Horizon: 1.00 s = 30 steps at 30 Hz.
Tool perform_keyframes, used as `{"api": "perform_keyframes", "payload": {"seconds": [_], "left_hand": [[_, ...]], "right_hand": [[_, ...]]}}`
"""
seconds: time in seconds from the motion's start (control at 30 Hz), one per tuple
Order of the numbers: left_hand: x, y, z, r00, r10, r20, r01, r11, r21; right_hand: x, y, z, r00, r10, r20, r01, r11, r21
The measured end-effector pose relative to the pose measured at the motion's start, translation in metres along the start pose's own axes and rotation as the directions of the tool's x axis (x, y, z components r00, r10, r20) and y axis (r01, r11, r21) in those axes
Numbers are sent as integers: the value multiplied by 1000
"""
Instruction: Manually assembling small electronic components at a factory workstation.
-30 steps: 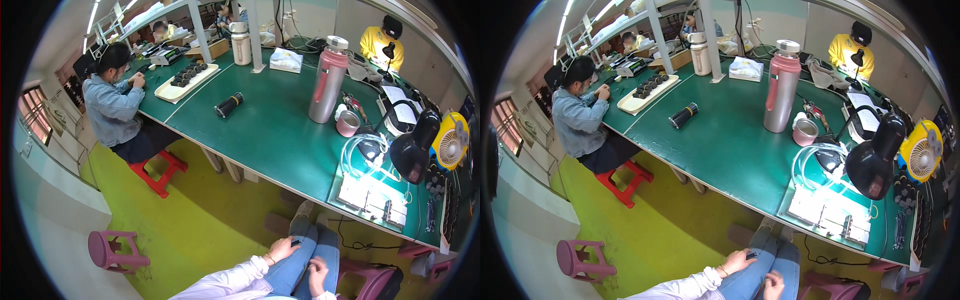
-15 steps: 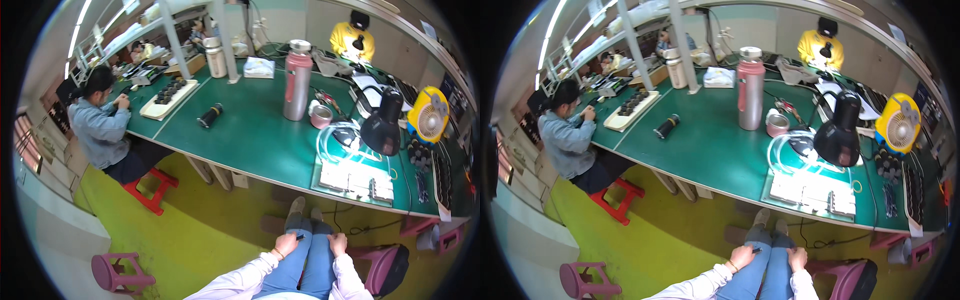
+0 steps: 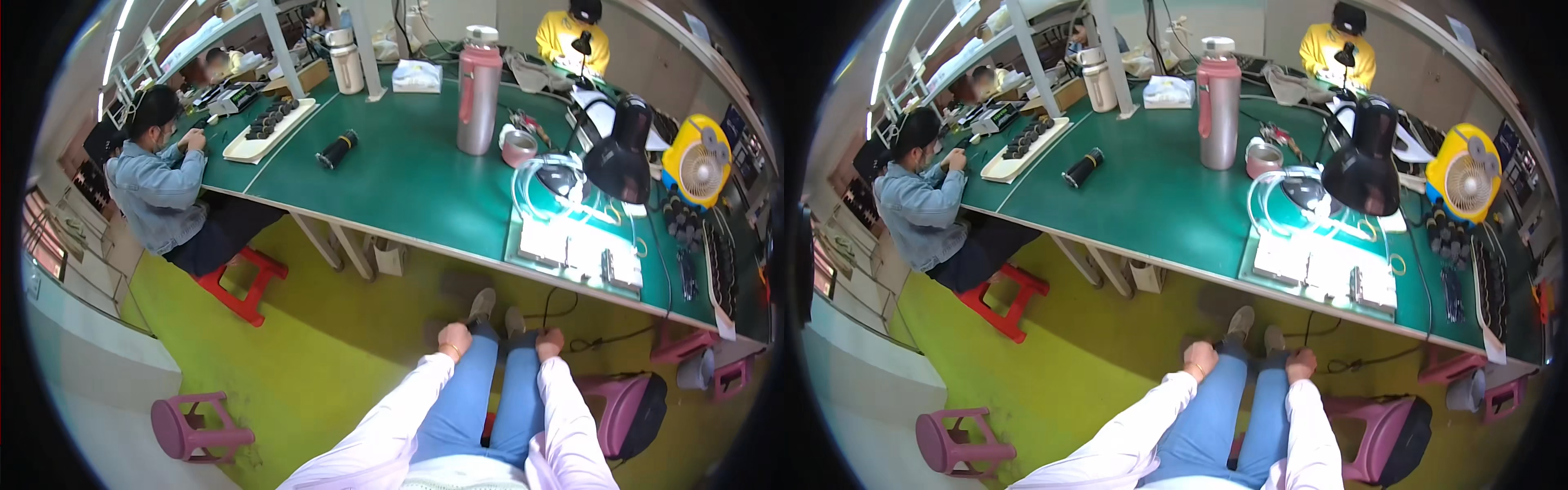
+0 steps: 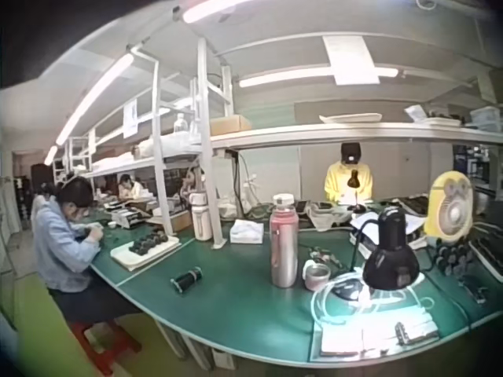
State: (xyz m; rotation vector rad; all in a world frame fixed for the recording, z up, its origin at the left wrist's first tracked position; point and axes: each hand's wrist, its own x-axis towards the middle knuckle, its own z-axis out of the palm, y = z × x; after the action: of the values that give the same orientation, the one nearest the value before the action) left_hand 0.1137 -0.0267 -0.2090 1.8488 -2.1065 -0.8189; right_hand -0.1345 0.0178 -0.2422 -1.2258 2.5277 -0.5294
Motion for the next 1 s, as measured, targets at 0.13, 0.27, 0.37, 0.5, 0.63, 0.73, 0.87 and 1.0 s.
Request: {"api": "perform_keyframes", "payload": {"seconds": [0.13,0.27,0.37,0.5,0.63,0.73,0.87,1.0], "left_hand": [[-34,-27,0,991,-92,-99,64,965,-254],[-45,-11,-6,978,-172,-119,118,925,-361],[-39,-32,-2,962,-187,-198,89,903,-420],[-38,-10,-18,984,-158,-77,104,878,-468],[-27,20,5,994,-49,-100,31,985,-170],[-36,13,-22,996,-28,-84,33,998,51],[-37,46,13,995,-73,70,72,997,15],[-42,51,-1,997,-63,48,61,997,49]], "right_hand": [[-12,14,-15,997,22,73,-34,985,170],[-21,47,-40,995,-27,96,-7,939,344],[-27,24,-62,976,60,210,-121,949,292],[-26,9,-69,967,-20,255,-76,929,361],[-27,29,-59,990,34,138,-73,956,286],[-26,-15,-43,942,-162,295,111,977,182],[-34,21,-63,954,-6,299,5,1000,5],[-25,18,-55,925,17,381,-35,998,42]]}}
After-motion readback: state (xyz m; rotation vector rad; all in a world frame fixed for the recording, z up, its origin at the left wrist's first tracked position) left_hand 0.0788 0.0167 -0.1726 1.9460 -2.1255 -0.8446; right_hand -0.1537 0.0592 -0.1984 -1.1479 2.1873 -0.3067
